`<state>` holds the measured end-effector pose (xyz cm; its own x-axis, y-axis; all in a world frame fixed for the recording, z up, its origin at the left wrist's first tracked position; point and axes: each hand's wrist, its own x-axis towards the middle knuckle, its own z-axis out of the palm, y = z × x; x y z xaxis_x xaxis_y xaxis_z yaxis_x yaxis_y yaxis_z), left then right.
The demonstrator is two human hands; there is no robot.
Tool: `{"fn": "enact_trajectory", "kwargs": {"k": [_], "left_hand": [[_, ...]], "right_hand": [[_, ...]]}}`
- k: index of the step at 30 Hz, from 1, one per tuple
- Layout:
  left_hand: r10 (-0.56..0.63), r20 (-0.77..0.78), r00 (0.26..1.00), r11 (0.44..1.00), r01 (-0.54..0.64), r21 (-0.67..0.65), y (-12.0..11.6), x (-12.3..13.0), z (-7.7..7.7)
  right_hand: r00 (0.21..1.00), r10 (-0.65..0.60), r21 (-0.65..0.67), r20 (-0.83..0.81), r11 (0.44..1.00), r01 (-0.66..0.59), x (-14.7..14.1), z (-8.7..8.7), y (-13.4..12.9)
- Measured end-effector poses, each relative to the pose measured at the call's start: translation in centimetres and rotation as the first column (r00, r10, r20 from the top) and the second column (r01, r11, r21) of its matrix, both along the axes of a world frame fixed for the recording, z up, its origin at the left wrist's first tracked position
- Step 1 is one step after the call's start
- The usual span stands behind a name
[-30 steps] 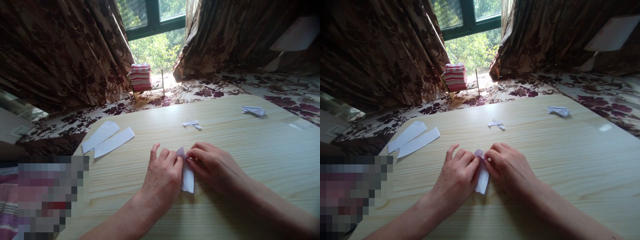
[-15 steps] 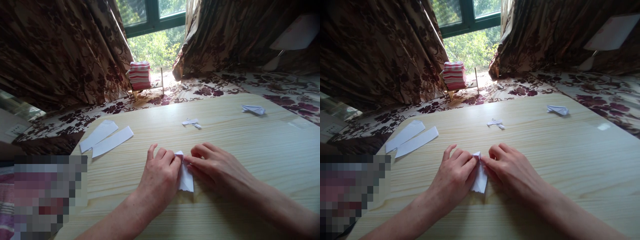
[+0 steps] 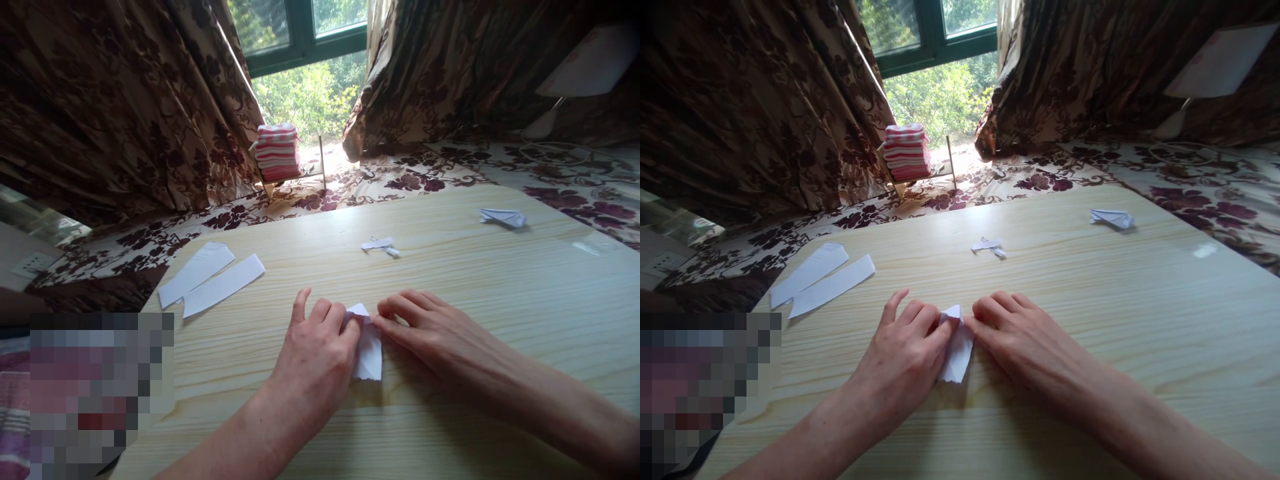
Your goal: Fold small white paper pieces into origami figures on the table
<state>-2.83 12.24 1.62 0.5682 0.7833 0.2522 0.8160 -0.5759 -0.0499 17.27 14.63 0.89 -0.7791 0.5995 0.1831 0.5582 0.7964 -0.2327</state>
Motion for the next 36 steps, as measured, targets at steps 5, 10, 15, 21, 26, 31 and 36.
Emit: {"fn": "enact_trajectory", "kwargs": {"k": [5, 10, 15, 21, 26, 31, 36], "left_hand": [[0.001, 0.014, 1.0, 1.0, -0.001, -0.022, -0.1, -0.2, 0.1], [0.002, 0.078, 0.997, 0.997, 0.005, -0.079, -0.2, -0.7, 0.2], [-0.021, 0.081, 0.997, 0.992, 0.031, -0.126, -0.1, -1.1, 0.2], [-0.018, 0.136, 0.99, 0.987, 0.04, -0.157, 0.2, -1.3, 0.3], [-0.002, 0.176, 0.984, 0.98, 0.037, -0.198, 0.5, -1.3, 0.4], [-0.02, 0.133, 0.991, 0.983, 0.044, -0.181, 0.4, -1.2, 0.2], [-0.02, 0.094, 0.995, 0.985, 0.036, -0.17, 0.1, -1.3, 0.1]], "right_hand": [[1.0, -0.015, 0.077, 0.025, 0.997, 0.013, -0.2, 0.0, -0.1], [0.999, -0.016, 0.179, 0.046, 0.984, 0.008, -0.3, -0.3, 0.0], [0.997, -0.016, 0.222, 0.071, 0.975, 0.0, -0.2, -0.4, 0.0], [0.997, -0.029, 0.239, 0.073, 0.971, 0.01, -0.4, -0.3, 0.0], [0.999, -0.027, 0.2, 0.045, 0.98, 0.018, -0.5, -0.2, 0.0], [0.999, -0.018, 0.149, 0.036, 0.989, 0.013, -0.2, -0.4, 0.0], [0.999, -0.001, 0.108, 0.04, 0.994, -0.003, 0.2, -0.5, -0.1]]}}
